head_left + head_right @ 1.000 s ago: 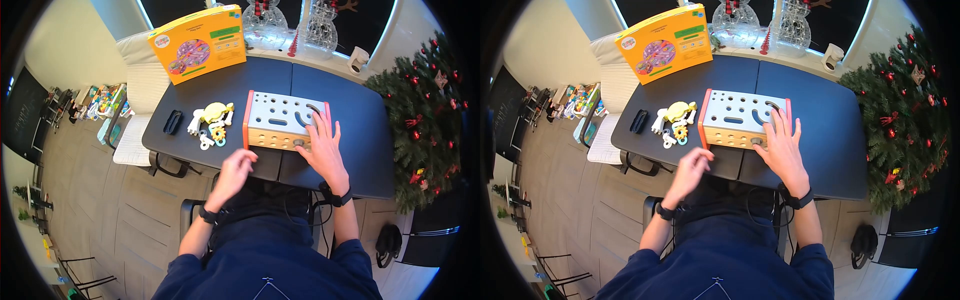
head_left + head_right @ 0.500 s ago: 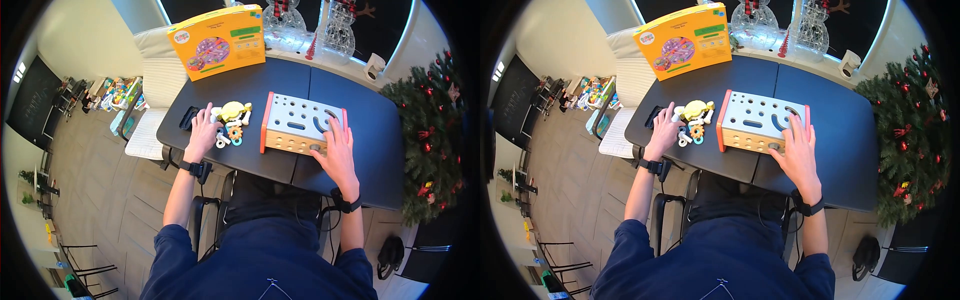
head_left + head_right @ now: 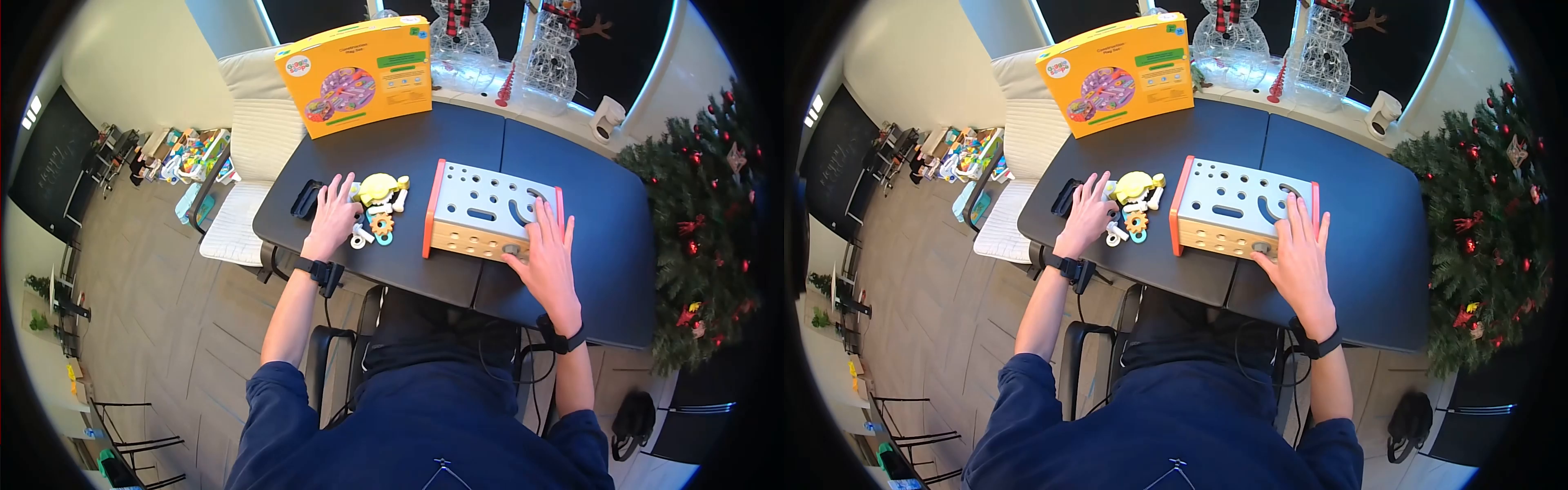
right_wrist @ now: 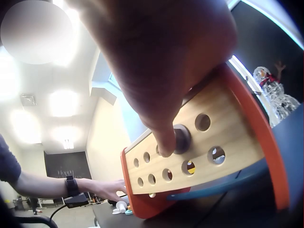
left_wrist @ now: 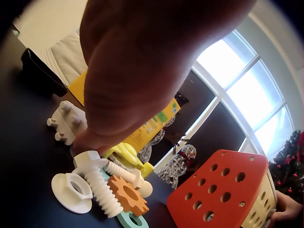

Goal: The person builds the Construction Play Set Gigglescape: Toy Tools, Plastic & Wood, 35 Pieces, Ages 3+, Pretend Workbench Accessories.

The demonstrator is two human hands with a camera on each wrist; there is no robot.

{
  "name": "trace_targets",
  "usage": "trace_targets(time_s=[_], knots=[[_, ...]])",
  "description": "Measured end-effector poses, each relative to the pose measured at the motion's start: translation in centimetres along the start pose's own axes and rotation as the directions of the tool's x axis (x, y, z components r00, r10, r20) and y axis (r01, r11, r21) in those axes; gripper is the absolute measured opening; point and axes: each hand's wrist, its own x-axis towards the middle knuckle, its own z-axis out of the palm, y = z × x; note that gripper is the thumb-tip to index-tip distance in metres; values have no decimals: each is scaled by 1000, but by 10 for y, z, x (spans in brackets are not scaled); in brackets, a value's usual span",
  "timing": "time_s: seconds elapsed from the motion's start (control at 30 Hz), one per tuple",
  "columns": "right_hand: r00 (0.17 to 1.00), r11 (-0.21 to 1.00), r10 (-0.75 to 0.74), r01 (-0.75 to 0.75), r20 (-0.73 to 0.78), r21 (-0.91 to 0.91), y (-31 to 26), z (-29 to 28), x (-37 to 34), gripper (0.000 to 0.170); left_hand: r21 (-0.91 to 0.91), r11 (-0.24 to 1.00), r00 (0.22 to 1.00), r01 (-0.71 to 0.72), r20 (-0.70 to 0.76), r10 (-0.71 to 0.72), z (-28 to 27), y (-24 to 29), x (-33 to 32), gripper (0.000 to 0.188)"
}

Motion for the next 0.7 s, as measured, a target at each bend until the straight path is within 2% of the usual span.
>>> trace_targets(time_s=[0.13, 0.3, 0.43, 0.5, 0.53, 0.57, 0.63, 0.67, 0.7], knots=[[999, 999, -13, 14, -35, 43, 5, 4, 0, 58, -25, 999, 997, -34, -73, 32, -1, -1, 2, 22], [999, 996, 15, -10, -49, 89, 6, 7, -1, 58, -71, 996, 990, -54, -135, 44, -42, 14, 3, 19], [996, 989, 85, -79, -40, 123, 7, 3, -3, 61, -302, 951, 970, -64, -243, -12, -80, 43, -1, 25], [988, 975, 153, -145, -34, 167, 11, 0, -3, 62, -595, 801, 981, -70, -188, -54, -90, 56, -2, 26], [976, 947, 217, -207, -14, 245, 14, -6, -2, 61, -719, 692, 986, -66, -155, -67, -93, 61, -5, 27], [960, 908, 278, -267, 11, 322, 16, -13, -1, 61, -721, 688, 982, -79, -174, -69, -95, 65, -8, 28], [901, 791, 422, -419, 99, 446, 21, -25, -2, 53, -926, 377, 984, 21, -48, -173, -91, 74, -11, 29], [875, 621, 447, -452, 185, 640, 25, -25, -5, 51, -978, 198, 979, 72, 31, -202, -88, 77, -12, 30], [850, 404, 449, -467, 274, 786, 30, -23, -10, 49, -978, 199, 982, 60, 21, -189, -81, 76, -13, 35]])
